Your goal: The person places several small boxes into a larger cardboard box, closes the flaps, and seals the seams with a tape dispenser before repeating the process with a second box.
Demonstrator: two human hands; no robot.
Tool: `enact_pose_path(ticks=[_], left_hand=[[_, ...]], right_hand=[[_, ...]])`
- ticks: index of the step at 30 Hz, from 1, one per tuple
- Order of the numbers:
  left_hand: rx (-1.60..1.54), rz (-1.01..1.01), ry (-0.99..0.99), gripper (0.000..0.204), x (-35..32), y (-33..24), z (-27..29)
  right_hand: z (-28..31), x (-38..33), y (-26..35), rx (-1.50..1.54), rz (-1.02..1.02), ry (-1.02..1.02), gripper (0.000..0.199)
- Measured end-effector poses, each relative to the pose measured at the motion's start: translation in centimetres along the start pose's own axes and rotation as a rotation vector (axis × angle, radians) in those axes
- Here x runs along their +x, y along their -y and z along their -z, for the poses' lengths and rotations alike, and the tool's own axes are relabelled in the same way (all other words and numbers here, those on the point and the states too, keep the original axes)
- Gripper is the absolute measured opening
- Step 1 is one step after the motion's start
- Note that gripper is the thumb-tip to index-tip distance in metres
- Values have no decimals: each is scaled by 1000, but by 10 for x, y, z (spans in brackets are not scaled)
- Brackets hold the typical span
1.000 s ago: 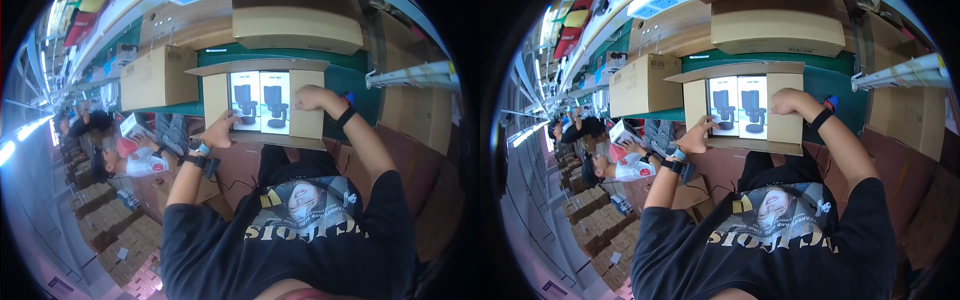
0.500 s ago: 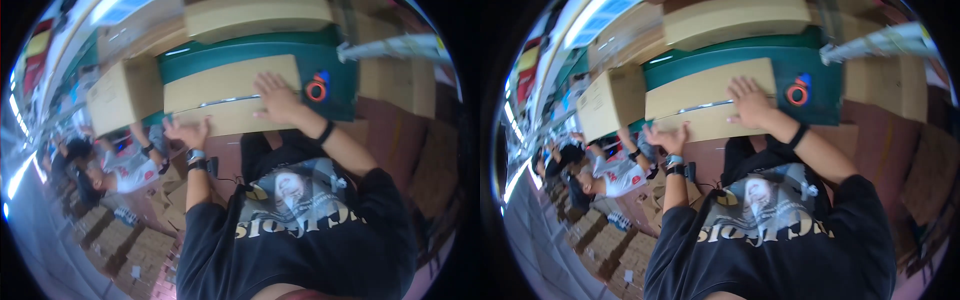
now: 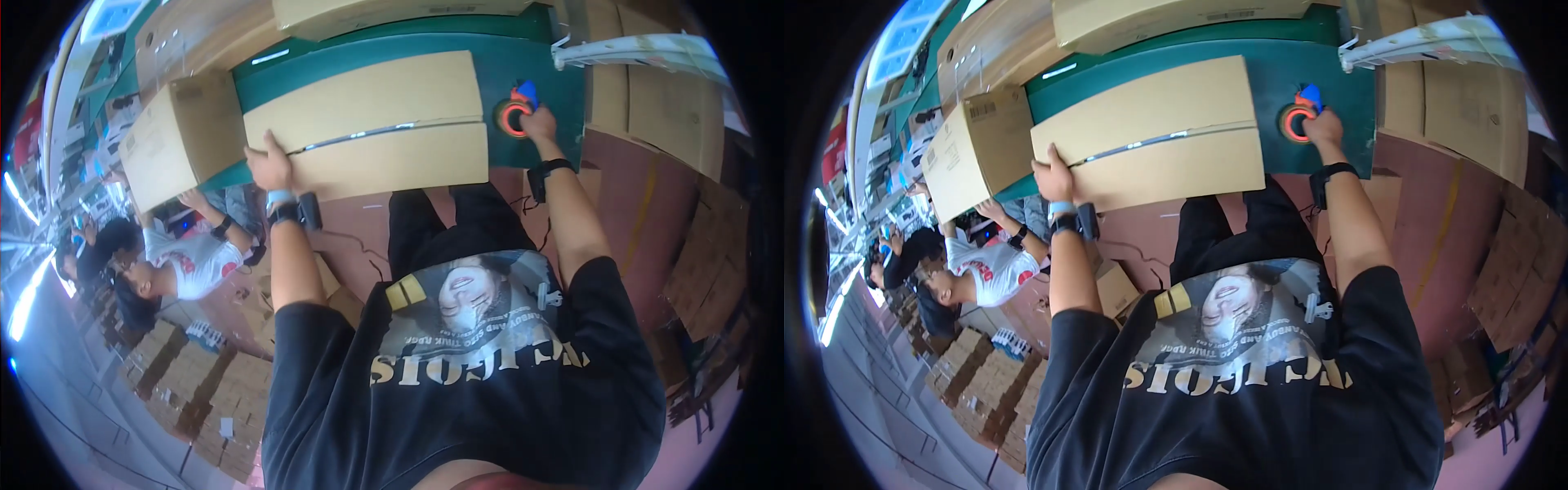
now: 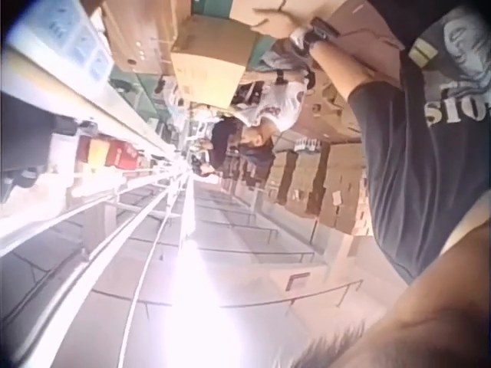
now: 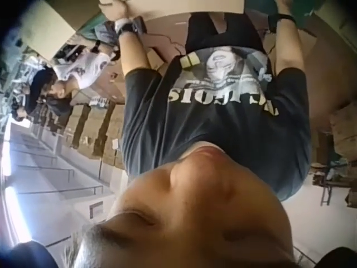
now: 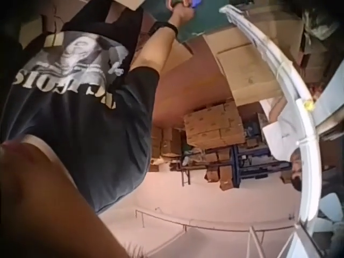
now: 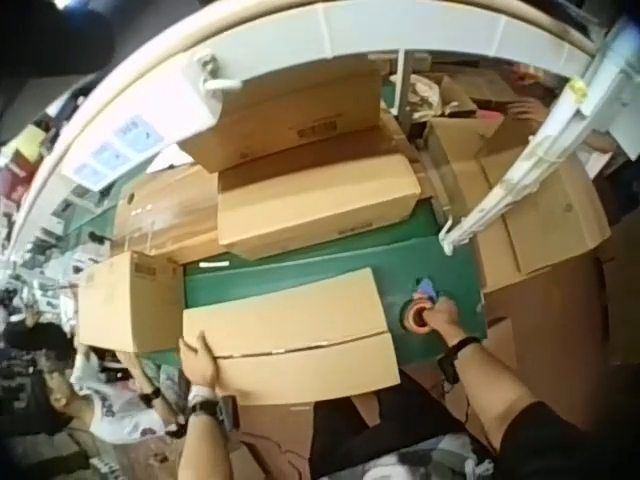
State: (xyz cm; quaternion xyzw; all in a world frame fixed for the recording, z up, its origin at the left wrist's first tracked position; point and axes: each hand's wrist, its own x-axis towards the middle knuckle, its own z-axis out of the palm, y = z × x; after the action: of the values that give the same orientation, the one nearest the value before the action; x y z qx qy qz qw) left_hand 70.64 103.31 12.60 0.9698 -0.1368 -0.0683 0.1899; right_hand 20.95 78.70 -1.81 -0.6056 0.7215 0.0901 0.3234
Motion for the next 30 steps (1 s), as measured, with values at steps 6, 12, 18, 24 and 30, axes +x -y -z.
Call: enact_pose_path(ticks=[6,12,18,24,30], left_hand=[[38,-27,19,76,-3,22,-5],[158,-141,-161,71,-13,25,-33],[191,-235,-130,68,-24,11,-27],[69,-255,-69,69,-8,22,-20],[368,-584,-482,68,-36,12,-16]], right_hand=[[80,-49,47,958,146,123,45],[63,-132,184,1431,399,536,57],[8,-132,202,1096,593,436,55],[22,-193,248,394,1259,37,54],[-1,-184,258,171,1434,30,58]])
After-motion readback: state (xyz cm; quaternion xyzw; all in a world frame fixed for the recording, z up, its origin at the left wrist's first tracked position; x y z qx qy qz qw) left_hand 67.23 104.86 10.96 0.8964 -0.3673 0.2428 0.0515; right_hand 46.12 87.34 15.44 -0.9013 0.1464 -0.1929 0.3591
